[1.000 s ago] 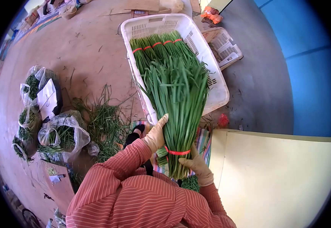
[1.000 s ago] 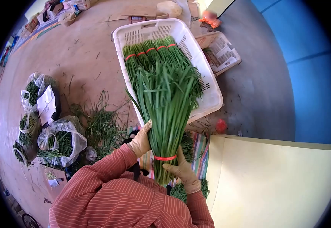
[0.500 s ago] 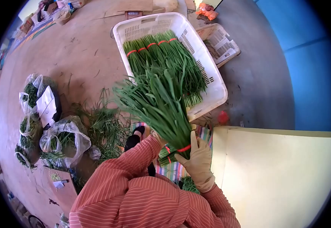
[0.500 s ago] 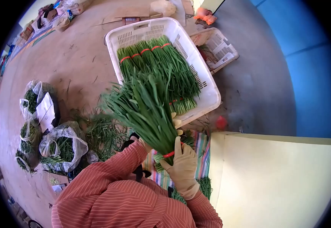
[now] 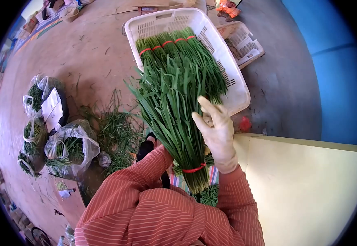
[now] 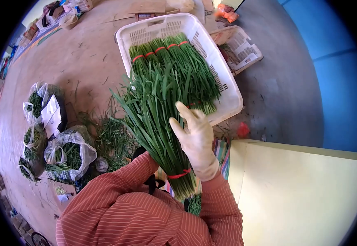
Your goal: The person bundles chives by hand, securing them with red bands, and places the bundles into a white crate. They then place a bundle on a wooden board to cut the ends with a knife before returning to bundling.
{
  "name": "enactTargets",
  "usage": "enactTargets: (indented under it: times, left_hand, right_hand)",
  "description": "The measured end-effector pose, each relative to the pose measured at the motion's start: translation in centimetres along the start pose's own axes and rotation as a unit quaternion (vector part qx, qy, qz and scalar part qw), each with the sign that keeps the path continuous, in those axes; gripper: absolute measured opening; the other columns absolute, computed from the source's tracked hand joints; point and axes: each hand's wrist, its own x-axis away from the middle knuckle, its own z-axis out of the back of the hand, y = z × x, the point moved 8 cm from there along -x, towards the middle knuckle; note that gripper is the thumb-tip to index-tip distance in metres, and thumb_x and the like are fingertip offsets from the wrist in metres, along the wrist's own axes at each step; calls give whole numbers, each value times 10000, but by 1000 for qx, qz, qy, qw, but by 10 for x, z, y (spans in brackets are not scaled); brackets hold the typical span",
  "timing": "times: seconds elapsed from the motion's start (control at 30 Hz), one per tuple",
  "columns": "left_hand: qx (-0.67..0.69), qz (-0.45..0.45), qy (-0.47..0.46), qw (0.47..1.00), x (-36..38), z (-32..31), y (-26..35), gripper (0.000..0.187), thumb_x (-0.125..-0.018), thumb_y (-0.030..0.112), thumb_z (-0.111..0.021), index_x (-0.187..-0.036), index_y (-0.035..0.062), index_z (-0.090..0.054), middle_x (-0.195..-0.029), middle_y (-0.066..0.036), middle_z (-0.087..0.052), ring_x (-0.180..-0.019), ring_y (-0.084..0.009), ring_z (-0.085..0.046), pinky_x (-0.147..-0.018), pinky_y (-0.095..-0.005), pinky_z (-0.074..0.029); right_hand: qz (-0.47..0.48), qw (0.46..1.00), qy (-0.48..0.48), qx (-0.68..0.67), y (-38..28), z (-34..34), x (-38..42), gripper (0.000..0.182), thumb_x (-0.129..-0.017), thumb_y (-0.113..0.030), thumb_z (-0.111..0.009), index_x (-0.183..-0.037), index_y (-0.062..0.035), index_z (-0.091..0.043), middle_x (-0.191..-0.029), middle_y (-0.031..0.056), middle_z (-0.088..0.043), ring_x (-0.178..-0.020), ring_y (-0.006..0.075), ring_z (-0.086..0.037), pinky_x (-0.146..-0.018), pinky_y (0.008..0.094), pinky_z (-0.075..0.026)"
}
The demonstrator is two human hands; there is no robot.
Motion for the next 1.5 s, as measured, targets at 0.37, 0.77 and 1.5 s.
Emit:
enactTargets:
  times: [0.37, 0.77, 1.5]
  left_hand:
    - [38, 201, 0, 979, 36, 5, -33, 572, -1039, 398, -435, -1434, -15, -428, -1341, -242, -552, -1197, -338, -591, -1005, -457, -511]
    - [-110, 361, -94, 921, 51, -24, -59, 483, -1034, 234, -471, -1362, -120, -462, -1202, -279, -630, -1092, -316, -653, -963, -390, -544]
    - [-114, 336, -43, 934, 45, -6, -67, 593, -1034, 390, -433, -1422, -58, -440, -1255, -273, -607, -1113, -366, -637, -955, -454, -529]
  right_hand:
    - [-70, 996, -22, -54, -10, 3, -1, 604, -722, -240, -880, -1249, -48, -655, -824, 55, -575, -746, 150, -527, -685, 289, -479]
    - [281, 902, -83, 317, -32, 84, -8, 221, -844, -92, -629, -1047, -112, -714, -921, 60, -678, -787, 223, -642, -666, 358, -516]
    - [-112, 991, -68, 23, 16, 49, 35, 200, -817, -187, -763, -853, -1, -700, -707, 121, -605, -662, 246, -543, -613, 369, -434]
